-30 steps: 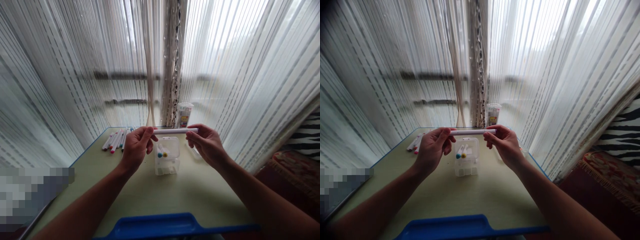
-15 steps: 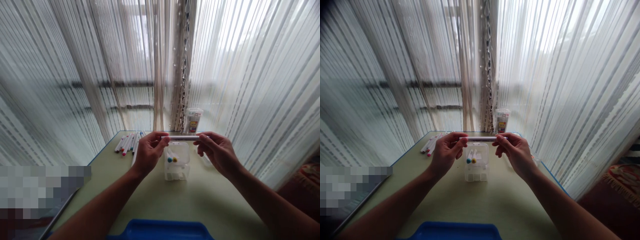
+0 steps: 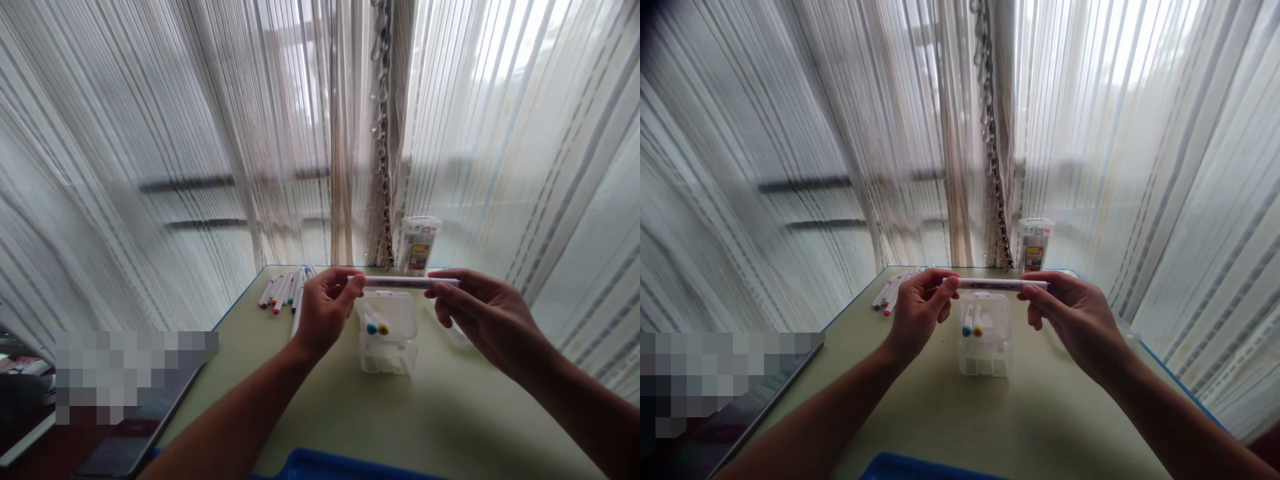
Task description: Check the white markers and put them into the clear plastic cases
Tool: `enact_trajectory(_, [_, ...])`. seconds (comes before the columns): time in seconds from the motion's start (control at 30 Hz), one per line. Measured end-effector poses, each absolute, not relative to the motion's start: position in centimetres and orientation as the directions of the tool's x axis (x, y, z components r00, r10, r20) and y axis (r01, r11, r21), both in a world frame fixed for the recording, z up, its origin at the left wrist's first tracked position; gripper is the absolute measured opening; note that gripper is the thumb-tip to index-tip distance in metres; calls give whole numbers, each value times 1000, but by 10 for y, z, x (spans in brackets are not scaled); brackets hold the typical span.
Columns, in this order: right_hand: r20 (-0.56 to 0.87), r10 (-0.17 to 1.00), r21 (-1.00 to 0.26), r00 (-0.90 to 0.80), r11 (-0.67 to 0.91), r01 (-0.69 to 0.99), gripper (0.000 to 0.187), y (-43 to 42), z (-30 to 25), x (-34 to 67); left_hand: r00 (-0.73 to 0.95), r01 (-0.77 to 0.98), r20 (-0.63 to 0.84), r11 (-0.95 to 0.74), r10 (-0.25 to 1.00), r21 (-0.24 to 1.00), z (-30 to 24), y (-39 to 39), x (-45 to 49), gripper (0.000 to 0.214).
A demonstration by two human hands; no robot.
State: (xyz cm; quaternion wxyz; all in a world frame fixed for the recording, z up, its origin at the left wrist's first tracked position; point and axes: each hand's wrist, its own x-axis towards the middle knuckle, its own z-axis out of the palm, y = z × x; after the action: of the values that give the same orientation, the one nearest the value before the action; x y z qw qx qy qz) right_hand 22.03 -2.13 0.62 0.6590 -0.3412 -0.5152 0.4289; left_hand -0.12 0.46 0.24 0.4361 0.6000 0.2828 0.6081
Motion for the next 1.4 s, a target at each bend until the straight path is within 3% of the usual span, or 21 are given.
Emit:
enact_trajectory(1.17, [300,935,-931,187,330,-157,36,-20,-2,227,149,-226,512,-475,846,851,-2,5,-2,22])
enact_trajectory(1.4, [339,930,-915,140,361,-183,29,-20,2,224,151,-197,516,-486,843,852,1,1,-3,20])
